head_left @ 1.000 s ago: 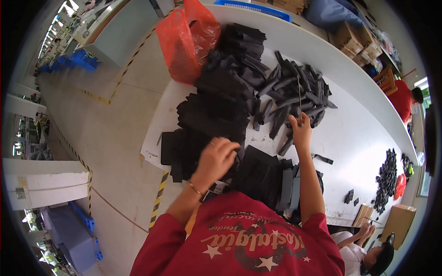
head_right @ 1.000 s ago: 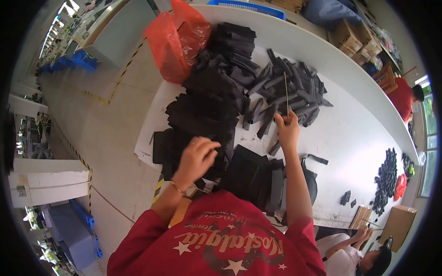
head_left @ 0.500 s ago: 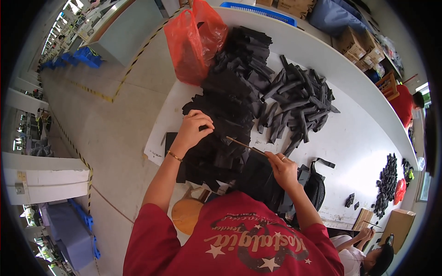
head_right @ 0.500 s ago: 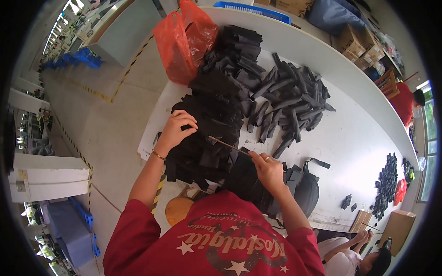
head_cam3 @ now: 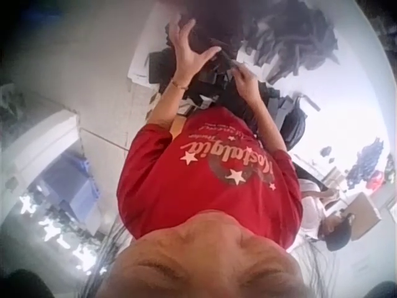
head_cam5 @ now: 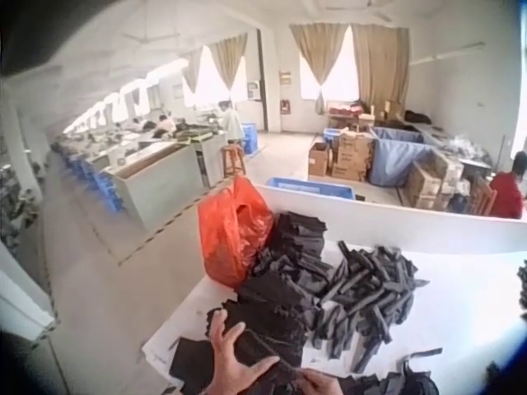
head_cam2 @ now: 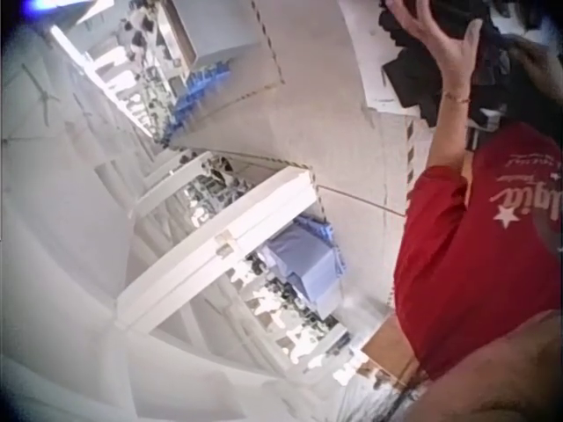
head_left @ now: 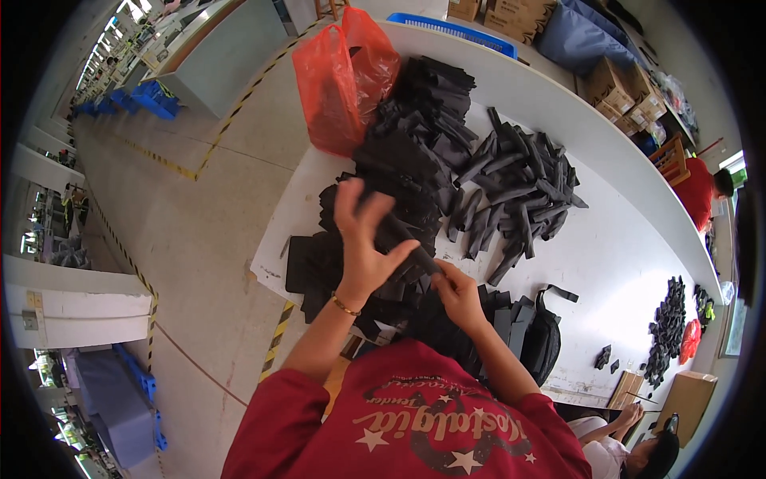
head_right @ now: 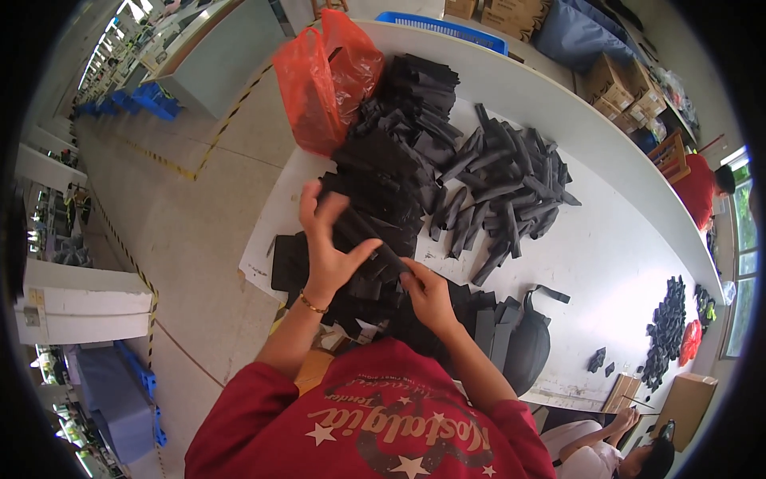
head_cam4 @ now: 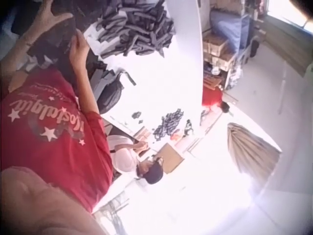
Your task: Inspecting and measuring black material strips using a wooden guide on a factory workbench.
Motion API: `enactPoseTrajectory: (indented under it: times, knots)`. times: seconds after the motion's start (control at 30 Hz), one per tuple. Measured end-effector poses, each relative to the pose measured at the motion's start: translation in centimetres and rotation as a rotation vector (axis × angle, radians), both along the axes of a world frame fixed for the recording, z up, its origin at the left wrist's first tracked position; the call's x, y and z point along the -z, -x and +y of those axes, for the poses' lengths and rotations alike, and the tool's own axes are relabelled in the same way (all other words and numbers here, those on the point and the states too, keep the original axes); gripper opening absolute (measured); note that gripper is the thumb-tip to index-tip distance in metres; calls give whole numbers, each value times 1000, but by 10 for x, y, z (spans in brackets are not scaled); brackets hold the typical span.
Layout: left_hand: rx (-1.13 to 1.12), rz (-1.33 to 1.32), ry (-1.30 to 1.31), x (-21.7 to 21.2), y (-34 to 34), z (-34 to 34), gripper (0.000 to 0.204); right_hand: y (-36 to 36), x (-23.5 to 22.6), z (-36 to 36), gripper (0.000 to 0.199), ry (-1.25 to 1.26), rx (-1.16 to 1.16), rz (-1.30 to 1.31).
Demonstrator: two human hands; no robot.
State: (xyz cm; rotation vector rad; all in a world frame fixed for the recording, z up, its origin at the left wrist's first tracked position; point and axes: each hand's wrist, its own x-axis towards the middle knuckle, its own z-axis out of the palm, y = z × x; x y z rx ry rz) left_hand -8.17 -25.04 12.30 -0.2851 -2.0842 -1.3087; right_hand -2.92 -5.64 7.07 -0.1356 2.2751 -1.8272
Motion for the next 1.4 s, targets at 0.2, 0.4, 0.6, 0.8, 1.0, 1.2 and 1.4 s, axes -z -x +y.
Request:
enactPoseTrajectory:
  times: [0.2,0.4,0.6,0.8,1.0,1.2,1.4]
  knots:
    - [385,-709,-1619,79,-27,40,24,-19,13,-22,26,-133,94,71]
    - [207,-796,-1570,62,-24,58,27,-36,19,-35,14,-191,320,125]
    - [60,-845,-1481,56,-9,42,28,-65,18,-7,12,-129,79,-200]
    - [258,-730,-1300,27,17,23,29,-124,32,52,16,-147,-44,-132]
    - [261,-743,-1715,46,25,64,25,-81,-22,42,16,-299,273,102]
    - [293,-773,-1701,57,10,89,25,-6,-24,15,10,-125,390,353]
    - [784,-662,-204,28,-2,81,37,14,-21,51,6,-109,252,322]
